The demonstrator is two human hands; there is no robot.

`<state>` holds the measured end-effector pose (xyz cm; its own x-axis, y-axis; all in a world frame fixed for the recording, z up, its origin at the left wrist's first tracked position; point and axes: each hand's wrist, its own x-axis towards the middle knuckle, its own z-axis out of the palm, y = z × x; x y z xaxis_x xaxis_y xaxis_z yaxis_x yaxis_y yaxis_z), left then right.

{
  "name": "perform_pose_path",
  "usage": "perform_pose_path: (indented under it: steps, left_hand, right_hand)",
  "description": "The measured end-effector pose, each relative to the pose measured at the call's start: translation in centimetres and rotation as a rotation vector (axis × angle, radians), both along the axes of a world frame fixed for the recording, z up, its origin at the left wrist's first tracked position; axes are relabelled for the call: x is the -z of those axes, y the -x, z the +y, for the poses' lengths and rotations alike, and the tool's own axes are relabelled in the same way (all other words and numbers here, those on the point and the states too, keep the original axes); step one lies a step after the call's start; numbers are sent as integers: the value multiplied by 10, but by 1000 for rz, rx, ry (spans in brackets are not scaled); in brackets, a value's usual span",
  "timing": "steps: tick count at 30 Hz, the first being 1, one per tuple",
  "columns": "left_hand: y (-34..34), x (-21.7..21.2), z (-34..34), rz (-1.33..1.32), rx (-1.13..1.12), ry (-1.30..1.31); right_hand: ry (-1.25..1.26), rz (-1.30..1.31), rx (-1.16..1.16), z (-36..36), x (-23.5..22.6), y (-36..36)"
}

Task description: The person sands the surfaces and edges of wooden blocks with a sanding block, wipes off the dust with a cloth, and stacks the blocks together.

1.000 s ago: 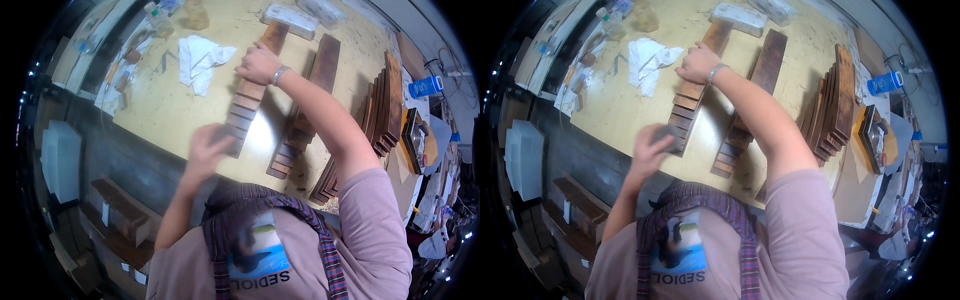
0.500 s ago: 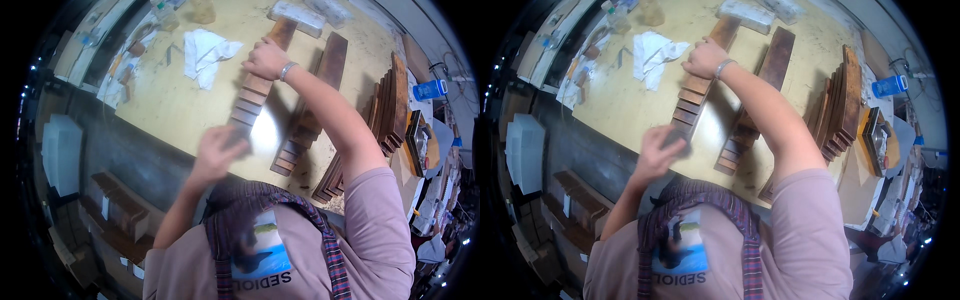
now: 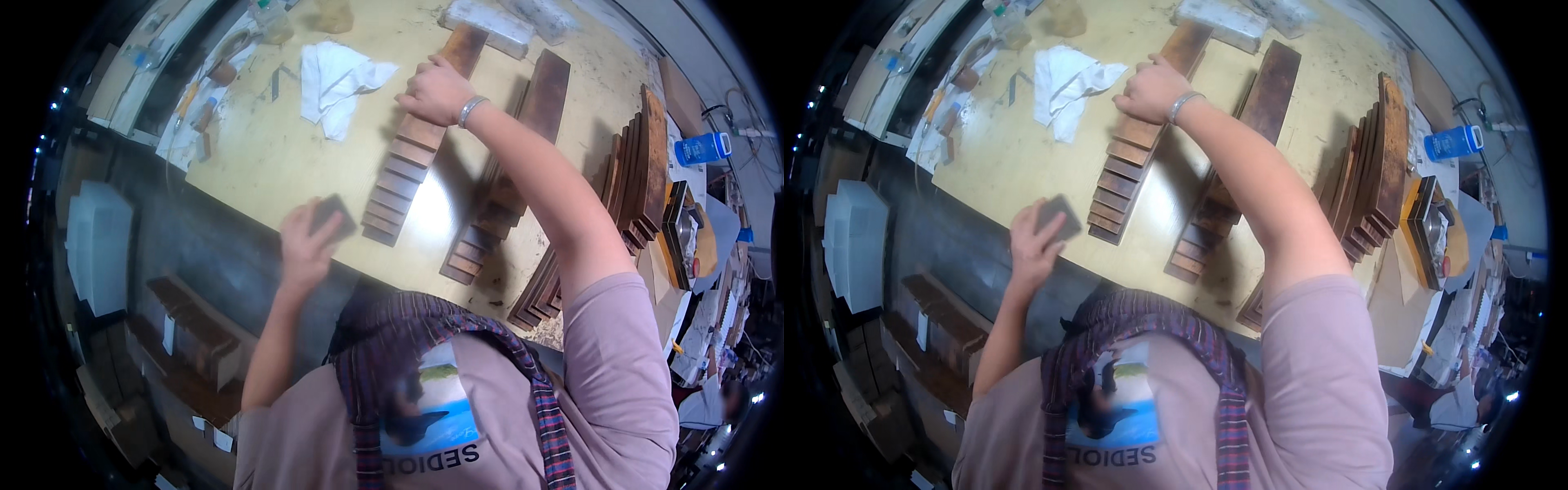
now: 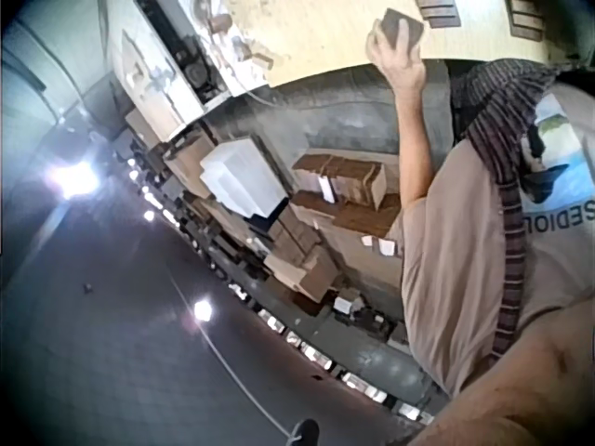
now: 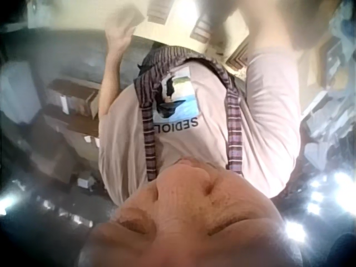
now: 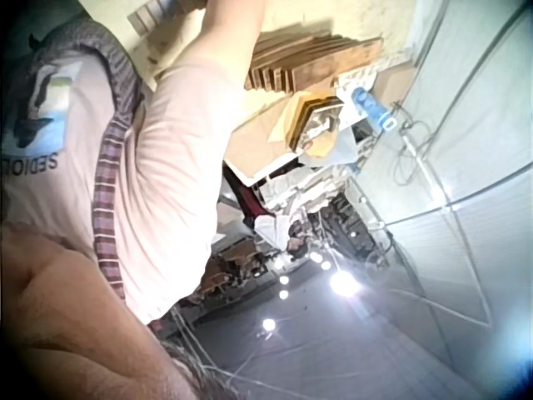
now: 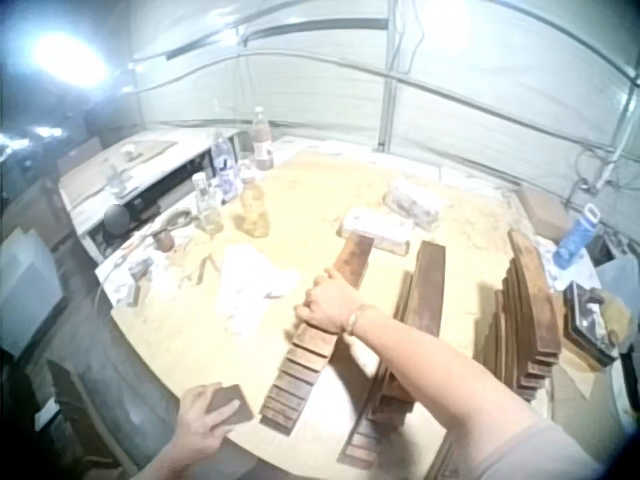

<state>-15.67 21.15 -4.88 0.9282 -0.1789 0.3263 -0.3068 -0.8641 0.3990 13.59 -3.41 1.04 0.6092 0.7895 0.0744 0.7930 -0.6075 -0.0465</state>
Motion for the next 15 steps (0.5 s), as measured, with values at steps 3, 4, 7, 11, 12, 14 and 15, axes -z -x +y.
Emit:
perform_pose_path:
  steps: [3,4,7,11,12,14,15]
  left_hand:
    - [-3,-37,-52,-3,382,-29]
    - [-8,-26,-43,12,347,29]
    - [-1,-3,-2,-35,-23,-35]
    - [-2,-22,-43,-81,238,25]
    - [1,-34,-56,-51,363,-24]
    - [3,-8,-32,-42,239,32]
    - [2,5,-16,-42,187,64]
  right_hand:
    - [16,-18,-4,3,2,-1]
    - [8,-10,-13,4,2,-1]
    - [2,0,-20,0,3,-2]
    - [9,-27,-22,1,7,-2]
    - [8,-39,-30,2,6,-3]
    - [-11,18,-15,4,3,1]
    - [-16,42,1,2,1,1]
